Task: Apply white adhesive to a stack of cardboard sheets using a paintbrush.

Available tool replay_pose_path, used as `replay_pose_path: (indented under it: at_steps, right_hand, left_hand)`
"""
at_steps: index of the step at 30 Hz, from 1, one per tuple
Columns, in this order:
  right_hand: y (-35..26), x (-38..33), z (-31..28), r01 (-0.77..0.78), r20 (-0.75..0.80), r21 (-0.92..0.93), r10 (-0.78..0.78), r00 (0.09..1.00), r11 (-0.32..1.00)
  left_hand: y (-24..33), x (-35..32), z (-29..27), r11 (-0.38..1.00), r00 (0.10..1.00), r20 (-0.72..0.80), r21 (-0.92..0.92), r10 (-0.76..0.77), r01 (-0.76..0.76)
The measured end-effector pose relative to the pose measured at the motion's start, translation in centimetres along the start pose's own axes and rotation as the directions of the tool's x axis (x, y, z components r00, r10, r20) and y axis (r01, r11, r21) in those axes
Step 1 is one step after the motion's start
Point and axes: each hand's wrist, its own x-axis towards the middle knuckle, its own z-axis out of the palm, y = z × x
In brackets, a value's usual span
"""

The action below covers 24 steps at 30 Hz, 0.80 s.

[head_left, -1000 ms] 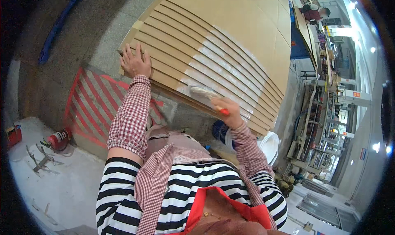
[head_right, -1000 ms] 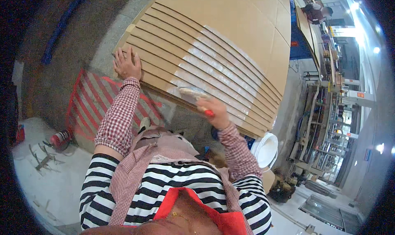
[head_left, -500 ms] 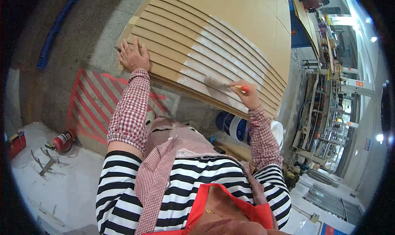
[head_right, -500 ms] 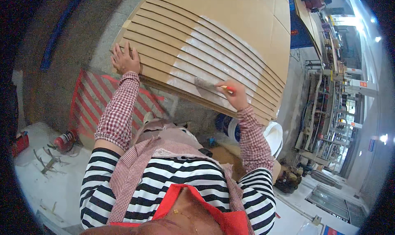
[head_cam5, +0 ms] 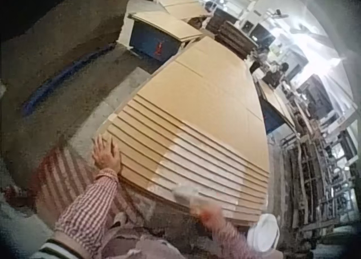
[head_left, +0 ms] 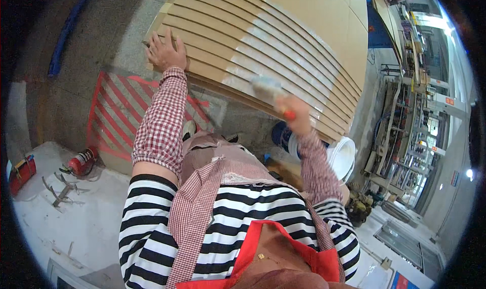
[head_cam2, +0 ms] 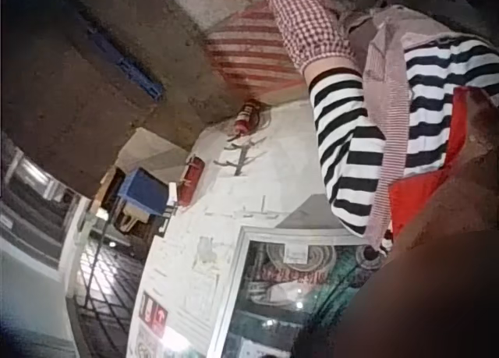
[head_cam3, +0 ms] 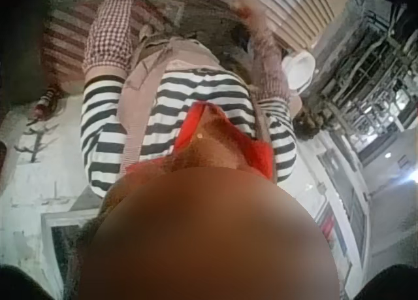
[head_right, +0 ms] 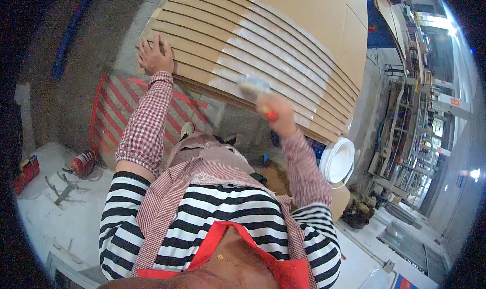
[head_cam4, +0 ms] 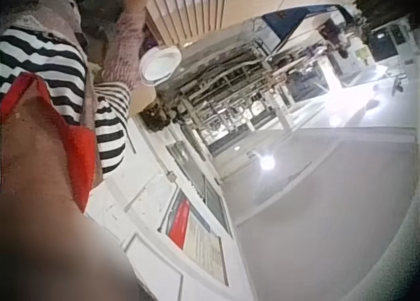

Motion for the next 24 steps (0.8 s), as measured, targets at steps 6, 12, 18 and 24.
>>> replay_pose_path:
  at_steps: [6,12,18,24]
  right_hand:
    - [-4.6,-3.9,-1.6,-0.142,0.002,0.172,0.144,0.990,0.975]
    - [0.4,-4.0,-3.9,-0.286,-0.328,-0.079,0.246,0.912,0.955]
    - [-4.8,-13.0,-0.6,-0.320,0.056,0.070,0.316,0.947,0.945]
    - [-0.9,-11.9,-4.3,-0.358,-0.393,0.004,0.331,0.858,0.934]
  left_hand:
    - [0.3,0.1,-0.5,1.000,1.000,-0.011,-0.023,0.015,-0.015]
    - [0.2,-0.3,-0.6,0.999,0.999,0.008,-0.031,0.032,-0.032]
    - [0.0,-0.5,-0.4,0.999,0.999,-0.019,0.024,0.044,-0.043]
    - [0.1,-0.5,-0.6,1.000,1.000,0.023,0.027,0.004,-0.005]
